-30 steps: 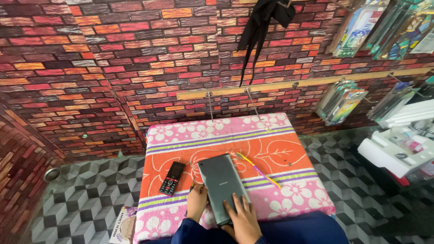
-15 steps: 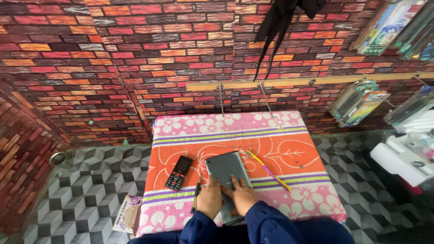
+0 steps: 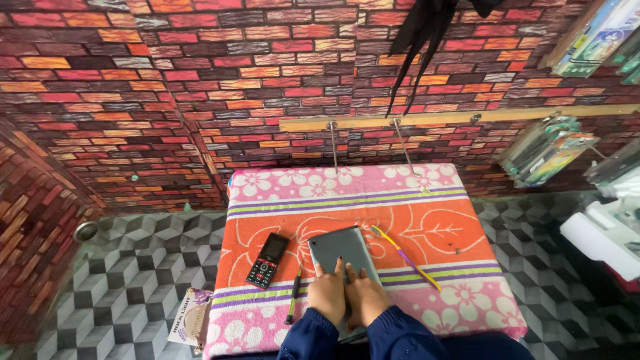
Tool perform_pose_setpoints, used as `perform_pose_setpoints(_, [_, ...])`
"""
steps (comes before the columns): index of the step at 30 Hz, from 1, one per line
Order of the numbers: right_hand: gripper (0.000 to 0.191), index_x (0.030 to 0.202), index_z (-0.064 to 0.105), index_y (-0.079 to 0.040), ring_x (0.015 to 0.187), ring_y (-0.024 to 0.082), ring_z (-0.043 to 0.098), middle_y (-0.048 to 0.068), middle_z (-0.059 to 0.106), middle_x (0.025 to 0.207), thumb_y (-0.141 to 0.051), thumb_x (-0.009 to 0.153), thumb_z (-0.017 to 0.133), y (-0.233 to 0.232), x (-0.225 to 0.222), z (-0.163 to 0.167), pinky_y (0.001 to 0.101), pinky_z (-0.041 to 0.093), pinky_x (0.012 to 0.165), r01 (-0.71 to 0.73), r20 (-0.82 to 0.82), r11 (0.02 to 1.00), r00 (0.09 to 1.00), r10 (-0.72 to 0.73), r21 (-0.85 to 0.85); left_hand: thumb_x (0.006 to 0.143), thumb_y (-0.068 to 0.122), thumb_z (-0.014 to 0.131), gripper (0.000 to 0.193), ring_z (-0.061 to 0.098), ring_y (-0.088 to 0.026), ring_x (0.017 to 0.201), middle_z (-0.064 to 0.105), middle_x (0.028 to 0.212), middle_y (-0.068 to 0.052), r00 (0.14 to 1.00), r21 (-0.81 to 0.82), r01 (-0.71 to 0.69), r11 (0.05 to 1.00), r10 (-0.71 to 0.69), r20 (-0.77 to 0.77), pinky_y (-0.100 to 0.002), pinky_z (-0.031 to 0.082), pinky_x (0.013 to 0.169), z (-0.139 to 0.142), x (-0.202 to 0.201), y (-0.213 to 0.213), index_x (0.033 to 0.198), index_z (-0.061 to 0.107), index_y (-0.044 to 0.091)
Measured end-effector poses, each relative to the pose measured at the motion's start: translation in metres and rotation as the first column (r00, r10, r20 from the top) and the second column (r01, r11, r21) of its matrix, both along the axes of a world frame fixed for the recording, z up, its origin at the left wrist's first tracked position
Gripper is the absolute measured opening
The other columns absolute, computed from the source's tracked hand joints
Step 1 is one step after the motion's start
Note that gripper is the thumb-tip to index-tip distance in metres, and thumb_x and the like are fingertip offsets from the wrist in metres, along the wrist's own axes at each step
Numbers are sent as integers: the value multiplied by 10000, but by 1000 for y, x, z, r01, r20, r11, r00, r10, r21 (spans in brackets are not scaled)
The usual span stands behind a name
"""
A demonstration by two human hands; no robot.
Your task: The person sits on the floor with a tablet on a cushion on their lap and uses a screwdriver to unscrew and pry open the tablet's back cover. They lift out the battery, reposition it, then press the back cover closed and handle a mobile phone at the end.
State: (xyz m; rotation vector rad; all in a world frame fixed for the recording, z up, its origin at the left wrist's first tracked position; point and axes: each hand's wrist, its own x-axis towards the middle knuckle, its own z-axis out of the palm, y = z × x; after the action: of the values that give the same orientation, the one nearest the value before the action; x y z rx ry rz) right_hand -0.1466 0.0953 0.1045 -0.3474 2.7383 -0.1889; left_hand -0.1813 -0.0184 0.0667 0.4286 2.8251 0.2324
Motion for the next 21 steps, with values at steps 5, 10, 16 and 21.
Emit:
perform_pose_setpoints(5, [221, 1048, 708, -12, 837, 143, 741, 89, 757, 949, -117, 855, 738, 90, 45, -27, 311, 629, 659, 251, 309, -187, 661, -684, -950, 875, 70, 582, 832, 741, -335, 924, 345, 1489, -422, 999, -52, 20, 998, -22, -28, -403, 613, 691, -5, -2, 4, 1606, 233, 259])
perform_pose_setpoints(10, [356, 1270, 419, -107, 996, 103, 496, 13, 483, 1156, -185, 1118, 731, 254, 140, -11, 292, 447, 835, -315, 57, 29, -260, -964, -949, 818, 36, 669, 910, 741, -356, 908, 370, 1499, -386, 995, -34, 65, 997, -68, -72, -420, 621, 689, -6, 2, -1, 1600, 251, 238])
perform_pose_setpoints(16, [700, 1551, 256, -345, 1300, 311, 414, 36, 395, 1551, -359, 1002, 690, 343, 137, 48, 572, 506, 857, -142, 475, -495, 153, -867, -857, 624, 148, 937, 1196, 679, -379, 1084, 289, 1582, -274, 997, 51, 57, 997, -60, 51, -442, 605, 822, 7, 16, -7, 1584, 227, 221])
perform_pose_setpoints(21, [469, 1455, 451, -145, 1173, 334, 598, 149, 528, 1418, -204, 1029, 636, 343, 114, 72, 514, 511, 981, -122, 330, -408, 403, -853, -905, 552, 160, 971, 1200, 627, -381, 1186, 237, 1622, -219, 995, 303, 46, 952, -71, 71, -411, 546, 973, 20, 25, -28, 1522, 269, 80])
